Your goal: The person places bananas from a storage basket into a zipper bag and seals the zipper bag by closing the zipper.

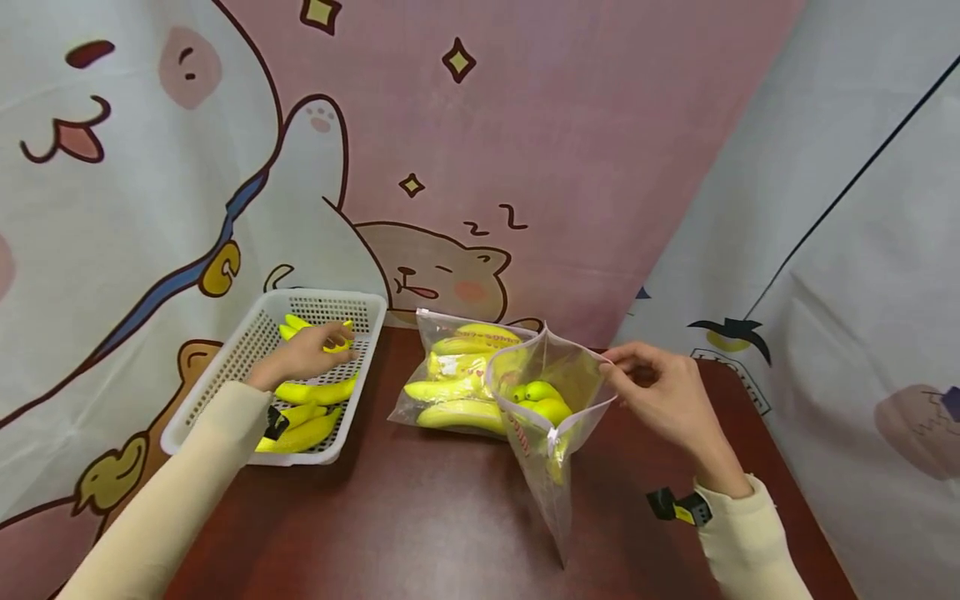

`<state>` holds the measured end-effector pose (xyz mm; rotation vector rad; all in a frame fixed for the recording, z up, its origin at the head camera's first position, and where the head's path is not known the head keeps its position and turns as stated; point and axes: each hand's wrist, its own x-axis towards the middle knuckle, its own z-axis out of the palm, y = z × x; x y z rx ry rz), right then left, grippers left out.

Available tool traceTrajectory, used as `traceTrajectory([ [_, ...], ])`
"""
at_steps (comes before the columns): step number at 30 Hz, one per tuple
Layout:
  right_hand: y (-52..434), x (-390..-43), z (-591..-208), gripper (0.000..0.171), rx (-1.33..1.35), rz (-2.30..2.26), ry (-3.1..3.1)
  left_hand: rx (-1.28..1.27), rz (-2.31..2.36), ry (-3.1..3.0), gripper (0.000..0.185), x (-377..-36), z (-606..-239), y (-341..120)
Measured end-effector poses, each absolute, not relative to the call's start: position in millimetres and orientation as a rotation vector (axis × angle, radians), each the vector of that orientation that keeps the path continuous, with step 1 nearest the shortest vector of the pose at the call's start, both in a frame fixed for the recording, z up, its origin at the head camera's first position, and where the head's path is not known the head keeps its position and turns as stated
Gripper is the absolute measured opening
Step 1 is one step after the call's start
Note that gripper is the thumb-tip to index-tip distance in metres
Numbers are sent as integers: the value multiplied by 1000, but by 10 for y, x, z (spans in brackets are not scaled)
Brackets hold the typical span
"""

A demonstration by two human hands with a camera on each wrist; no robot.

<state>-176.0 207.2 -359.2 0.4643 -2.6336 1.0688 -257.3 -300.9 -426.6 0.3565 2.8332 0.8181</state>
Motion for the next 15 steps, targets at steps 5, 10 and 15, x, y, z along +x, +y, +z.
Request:
traceTrajectory([
  [5,2070,-1756,-3599,12,467,1069,-2637,275,695,2852,57,-2727,-4361,-3227],
  [10,2075,-1748,-3597,12,451,1063,-2639,260,568,2864,63,-2906,-4469,-3362],
  [15,2085,-1744,-3601,12,453,1065,-2639,200,425,2825,74,-3110,-4606,-3447],
])
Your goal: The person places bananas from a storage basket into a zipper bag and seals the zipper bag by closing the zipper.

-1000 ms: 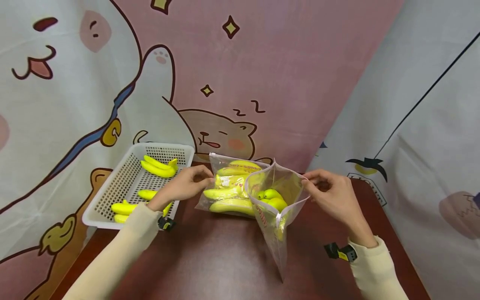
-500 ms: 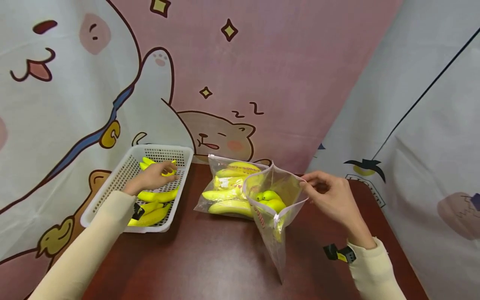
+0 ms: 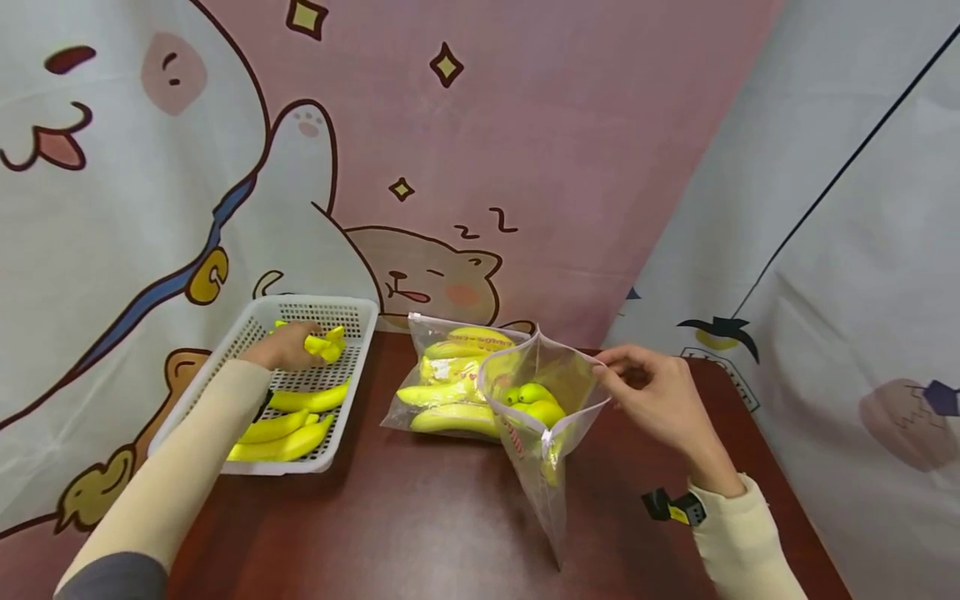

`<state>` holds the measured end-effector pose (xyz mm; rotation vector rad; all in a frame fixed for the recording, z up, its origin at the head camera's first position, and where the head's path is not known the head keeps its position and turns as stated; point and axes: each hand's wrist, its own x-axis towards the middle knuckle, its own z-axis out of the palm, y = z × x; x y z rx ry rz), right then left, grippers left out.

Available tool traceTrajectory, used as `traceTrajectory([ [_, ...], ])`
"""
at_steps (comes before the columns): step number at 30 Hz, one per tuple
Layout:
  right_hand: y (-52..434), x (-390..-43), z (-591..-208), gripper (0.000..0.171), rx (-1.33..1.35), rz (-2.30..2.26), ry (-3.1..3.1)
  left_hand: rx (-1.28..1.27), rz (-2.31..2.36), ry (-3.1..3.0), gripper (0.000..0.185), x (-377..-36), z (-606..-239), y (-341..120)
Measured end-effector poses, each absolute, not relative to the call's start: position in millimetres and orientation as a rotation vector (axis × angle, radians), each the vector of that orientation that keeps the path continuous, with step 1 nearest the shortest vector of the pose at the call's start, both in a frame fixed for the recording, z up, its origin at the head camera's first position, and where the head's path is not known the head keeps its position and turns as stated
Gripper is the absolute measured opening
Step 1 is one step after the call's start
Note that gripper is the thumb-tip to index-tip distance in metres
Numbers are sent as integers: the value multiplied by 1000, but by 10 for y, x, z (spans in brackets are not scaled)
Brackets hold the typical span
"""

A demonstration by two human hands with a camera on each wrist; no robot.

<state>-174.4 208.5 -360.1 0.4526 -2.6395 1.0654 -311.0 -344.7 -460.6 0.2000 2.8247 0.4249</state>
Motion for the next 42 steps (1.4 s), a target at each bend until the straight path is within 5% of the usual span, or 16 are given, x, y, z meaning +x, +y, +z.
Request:
traceTrajectory([
  [23,2096,-1720,-3613,13,460,1092,-2650,128,195,2745,81,-3426,-4987,-3541],
  [42,2103,-1703,-3616,12,450,1095,-2635,186,533,2767,88,-3285,-4769,-3574],
])
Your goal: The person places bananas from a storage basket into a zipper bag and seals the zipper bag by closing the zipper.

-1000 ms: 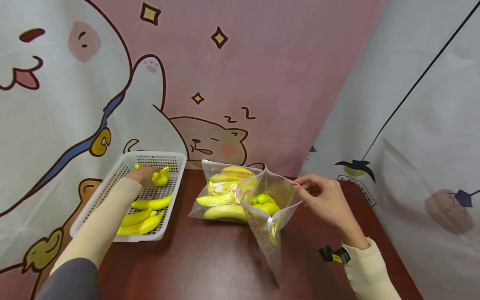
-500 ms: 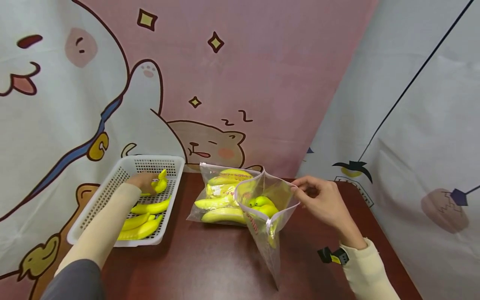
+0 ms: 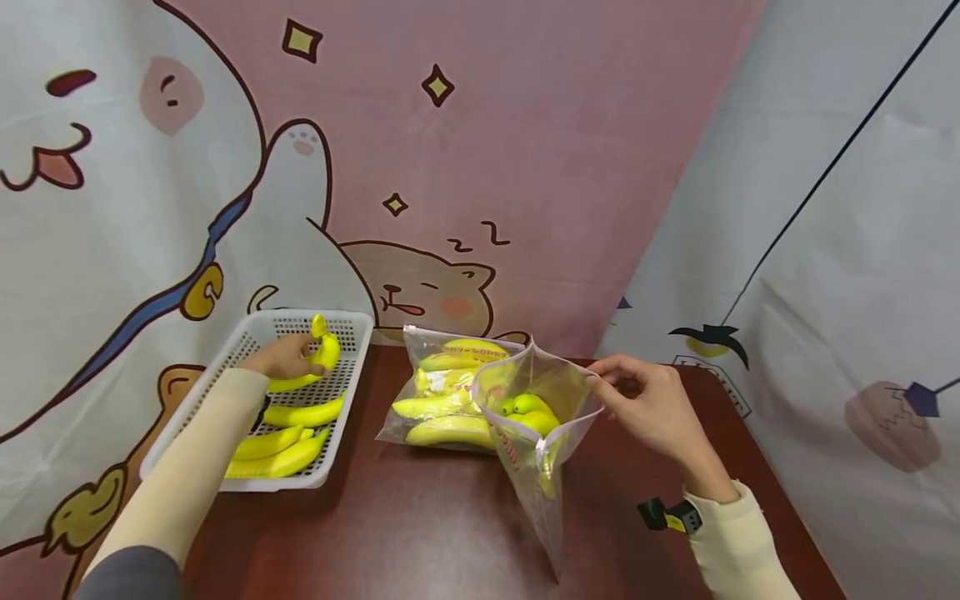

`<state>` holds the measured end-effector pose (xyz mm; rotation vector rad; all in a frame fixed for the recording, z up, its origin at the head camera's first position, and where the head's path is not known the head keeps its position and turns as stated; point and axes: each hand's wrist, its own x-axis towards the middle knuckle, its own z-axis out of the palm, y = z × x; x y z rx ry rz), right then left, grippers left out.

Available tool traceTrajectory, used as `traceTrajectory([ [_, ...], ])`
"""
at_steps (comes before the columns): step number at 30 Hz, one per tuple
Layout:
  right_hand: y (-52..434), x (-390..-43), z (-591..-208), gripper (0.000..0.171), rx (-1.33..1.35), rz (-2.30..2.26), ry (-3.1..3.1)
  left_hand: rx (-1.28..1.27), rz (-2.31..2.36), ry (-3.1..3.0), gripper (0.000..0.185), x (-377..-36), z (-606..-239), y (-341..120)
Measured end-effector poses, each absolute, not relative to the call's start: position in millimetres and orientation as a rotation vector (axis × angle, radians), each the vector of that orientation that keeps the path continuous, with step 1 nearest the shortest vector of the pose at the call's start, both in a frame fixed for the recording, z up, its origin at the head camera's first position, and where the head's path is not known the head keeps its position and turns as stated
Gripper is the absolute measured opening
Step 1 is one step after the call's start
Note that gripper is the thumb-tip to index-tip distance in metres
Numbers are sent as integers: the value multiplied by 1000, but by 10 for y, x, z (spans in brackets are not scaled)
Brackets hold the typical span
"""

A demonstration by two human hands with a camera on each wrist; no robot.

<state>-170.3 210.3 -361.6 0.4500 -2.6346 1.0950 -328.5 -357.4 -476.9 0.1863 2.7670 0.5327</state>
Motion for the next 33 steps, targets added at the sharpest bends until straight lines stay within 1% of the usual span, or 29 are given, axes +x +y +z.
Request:
traceTrajectory([
  [10,2096,-1730,-3614,11,468,1126,-2635,231,682,2851,93,-3155,-4562,-3363],
  [19,2104,-1723,-3575,13,438,1085,-2655,206,870,2860,85,-3050,-4373,-3112],
  [28,2095,-1725,-3525,14,359,1092,-2674,189,962,2866,87,-2907,-4185,-2865],
  [33,2087,-1733,-3505,13,325,1014,-2683,207,1050,2840,87,-2809,-4086,-2738],
])
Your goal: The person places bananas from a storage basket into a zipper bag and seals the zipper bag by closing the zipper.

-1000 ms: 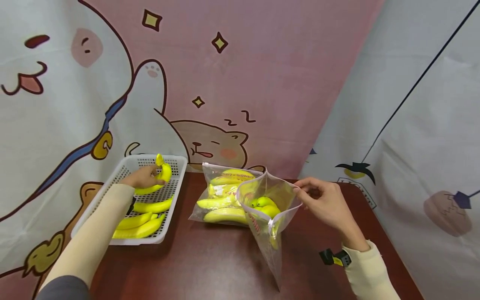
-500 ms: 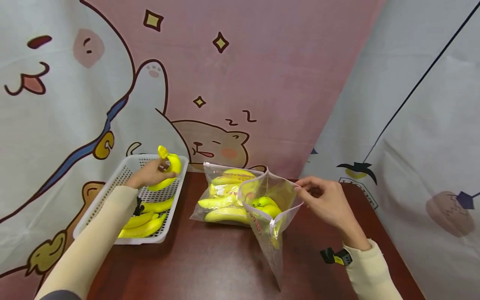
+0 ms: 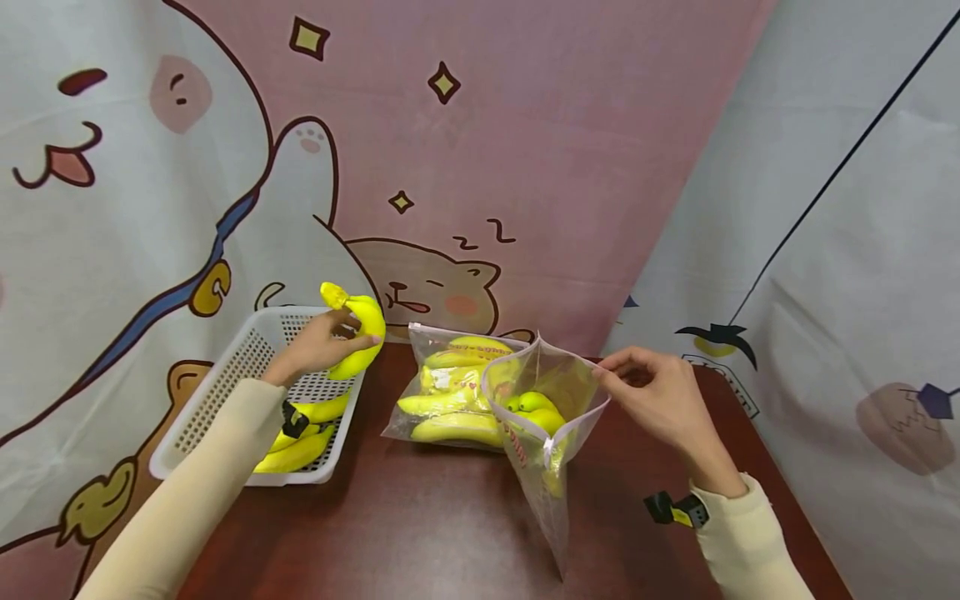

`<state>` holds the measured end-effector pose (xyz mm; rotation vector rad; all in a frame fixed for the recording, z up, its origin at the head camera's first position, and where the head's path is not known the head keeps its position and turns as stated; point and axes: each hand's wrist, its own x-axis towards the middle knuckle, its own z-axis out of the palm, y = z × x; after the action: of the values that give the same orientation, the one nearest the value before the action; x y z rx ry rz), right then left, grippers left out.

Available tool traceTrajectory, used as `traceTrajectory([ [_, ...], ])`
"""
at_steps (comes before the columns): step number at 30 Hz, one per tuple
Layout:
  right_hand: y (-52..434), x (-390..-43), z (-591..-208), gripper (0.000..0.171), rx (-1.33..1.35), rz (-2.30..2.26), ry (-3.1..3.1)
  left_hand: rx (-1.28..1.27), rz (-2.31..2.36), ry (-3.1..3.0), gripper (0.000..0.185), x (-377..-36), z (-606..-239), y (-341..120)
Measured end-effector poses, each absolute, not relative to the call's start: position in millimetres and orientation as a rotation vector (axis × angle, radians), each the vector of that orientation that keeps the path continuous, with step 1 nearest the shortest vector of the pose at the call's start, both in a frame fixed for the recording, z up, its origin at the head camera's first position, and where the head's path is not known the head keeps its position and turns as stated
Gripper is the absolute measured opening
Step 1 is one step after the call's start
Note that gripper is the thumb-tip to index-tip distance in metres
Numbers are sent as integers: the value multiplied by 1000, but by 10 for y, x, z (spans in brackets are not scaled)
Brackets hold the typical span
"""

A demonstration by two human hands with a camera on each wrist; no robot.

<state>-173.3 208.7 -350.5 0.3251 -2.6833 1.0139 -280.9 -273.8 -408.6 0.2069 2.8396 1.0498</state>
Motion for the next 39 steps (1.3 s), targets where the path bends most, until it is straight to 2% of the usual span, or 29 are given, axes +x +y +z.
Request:
traceTrajectory([
  [17,2085,-1758,-3473,7,325,971,-2670,305,1303,2761,76,-2628,-3877,-2371],
  [25,2075,-1771,-3481,7,341,964,-2667,390,1402,2722,61,-2563,-3779,-2209],
  [30,2075,-1765,-3464,8,343,962,-2671,411,1451,2682,58,-2507,-3686,-2091],
  [39,2082,-1755,-3465,10,338,974,-2681,579,1559,2602,52,-2431,-3489,-1820],
])
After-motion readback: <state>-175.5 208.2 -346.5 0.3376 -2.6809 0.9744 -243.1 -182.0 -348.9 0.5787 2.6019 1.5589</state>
